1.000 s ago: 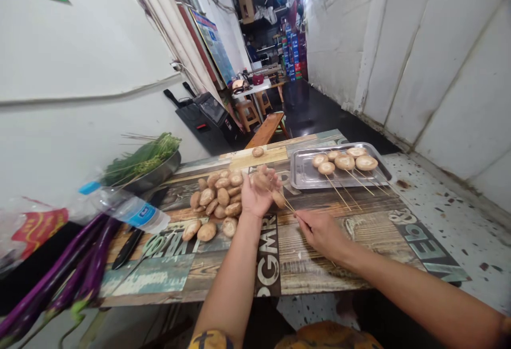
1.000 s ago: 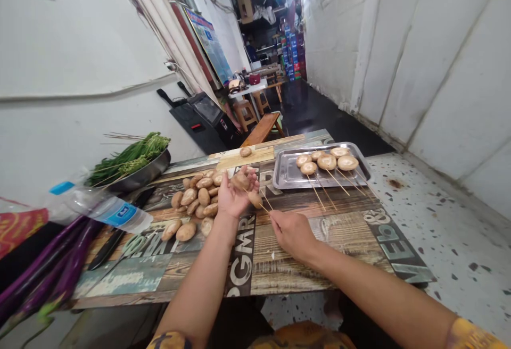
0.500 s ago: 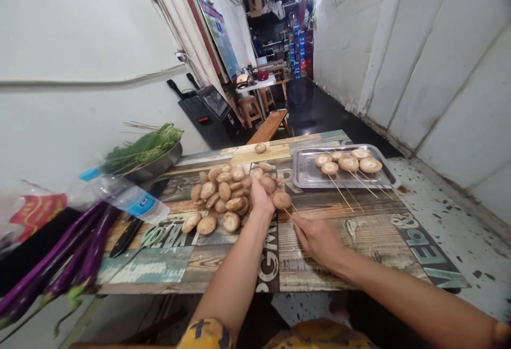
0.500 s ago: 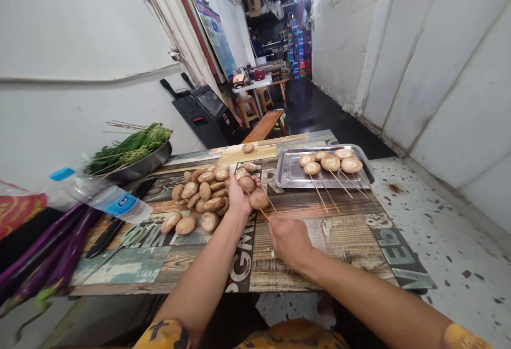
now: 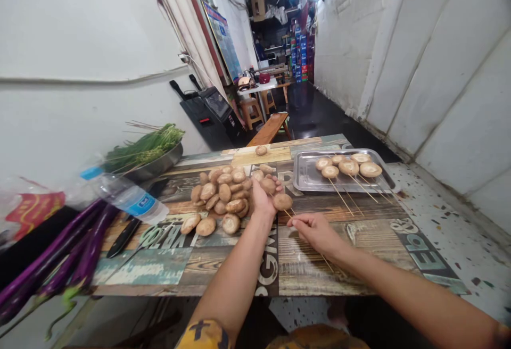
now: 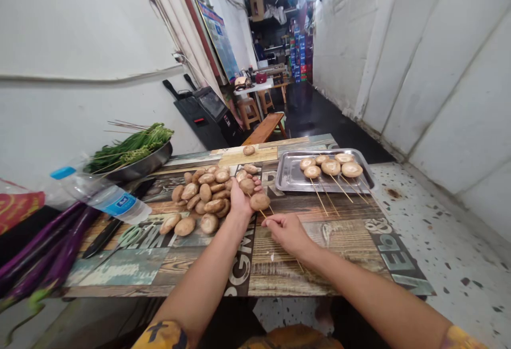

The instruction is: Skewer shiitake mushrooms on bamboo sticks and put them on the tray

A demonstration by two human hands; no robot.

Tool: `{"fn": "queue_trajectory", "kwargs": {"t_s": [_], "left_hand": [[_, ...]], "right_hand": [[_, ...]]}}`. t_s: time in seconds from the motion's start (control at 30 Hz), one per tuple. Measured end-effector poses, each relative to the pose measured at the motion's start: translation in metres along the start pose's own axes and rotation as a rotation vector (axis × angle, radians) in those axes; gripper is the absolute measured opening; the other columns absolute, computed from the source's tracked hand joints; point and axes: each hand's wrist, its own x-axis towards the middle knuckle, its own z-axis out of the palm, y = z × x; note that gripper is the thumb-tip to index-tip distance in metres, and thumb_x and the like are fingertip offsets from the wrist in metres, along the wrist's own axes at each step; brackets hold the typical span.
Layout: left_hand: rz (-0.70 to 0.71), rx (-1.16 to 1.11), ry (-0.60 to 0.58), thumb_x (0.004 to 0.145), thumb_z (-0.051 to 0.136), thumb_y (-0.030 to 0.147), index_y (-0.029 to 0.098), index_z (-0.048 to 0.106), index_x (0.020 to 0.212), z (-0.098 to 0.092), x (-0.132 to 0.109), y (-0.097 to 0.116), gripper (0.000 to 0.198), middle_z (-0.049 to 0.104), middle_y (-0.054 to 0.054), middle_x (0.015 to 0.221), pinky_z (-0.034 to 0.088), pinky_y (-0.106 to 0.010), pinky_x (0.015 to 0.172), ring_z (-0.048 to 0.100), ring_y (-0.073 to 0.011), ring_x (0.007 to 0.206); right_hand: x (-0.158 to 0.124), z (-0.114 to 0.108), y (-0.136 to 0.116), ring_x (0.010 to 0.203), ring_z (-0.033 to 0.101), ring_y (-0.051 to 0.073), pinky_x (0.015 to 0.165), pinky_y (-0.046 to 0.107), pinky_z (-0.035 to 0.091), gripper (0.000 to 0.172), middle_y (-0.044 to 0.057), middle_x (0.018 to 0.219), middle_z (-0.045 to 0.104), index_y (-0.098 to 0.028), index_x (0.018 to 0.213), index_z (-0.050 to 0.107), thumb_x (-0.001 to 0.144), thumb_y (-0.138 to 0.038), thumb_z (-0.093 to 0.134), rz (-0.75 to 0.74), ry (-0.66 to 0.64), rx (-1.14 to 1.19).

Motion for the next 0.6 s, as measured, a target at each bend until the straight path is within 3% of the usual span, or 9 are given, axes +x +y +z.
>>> {"fn": "queue_trajectory", "kwargs": {"t_s": [0.1, 0.27, 0.6], "left_hand": [[0.016, 0.021, 0.015, 0.093, 0.029, 0.055, 0.015, 0.054, 0.074, 0.003, -0.002, -0.003, 0.05, 0.054, -0.004, 0.064, 0.041, -0.019, 0.047, 0.051, -0.0106, 0.054], [0.058, 0.066, 0.033, 0.093, 0.036, 0.045, 0.015, 0.054, 0.075, 0.007, -0.005, -0.008, 0.039, 0.055, -0.003, 0.065, 0.045, -0.021, 0.053, 0.055, -0.0116, 0.057], [0.105, 0.135, -0.07, 0.093, 0.028, 0.056, 0.016, 0.056, 0.077, 0.009, -0.009, -0.012, 0.052, 0.057, -0.004, 0.068, 0.048, -0.024, 0.058, 0.058, -0.0132, 0.06]], "right_hand": [[-0.003, 0.005, 0.004, 0.058, 0.051, 0.012, 0.057, 0.024, 0.035, 0.027, 0.0, 0.059, 0.059, -0.017, 0.067, 0.062, 0.085, -0.023, 0.043, -0.235, 0.088, -0.334], [-0.007, 0.008, 0.003, 0.057, 0.052, 0.014, 0.057, 0.025, 0.029, 0.031, 0.003, 0.062, 0.062, -0.018, 0.07, 0.062, 0.09, -0.021, 0.038, -0.255, 0.139, -0.676], [-0.007, 0.009, 0.004, 0.055, 0.049, 0.013, 0.056, 0.026, 0.026, 0.031, 0.002, 0.06, 0.059, -0.019, 0.07, 0.059, 0.091, -0.022, 0.036, -0.298, 0.2, -0.764]]}}
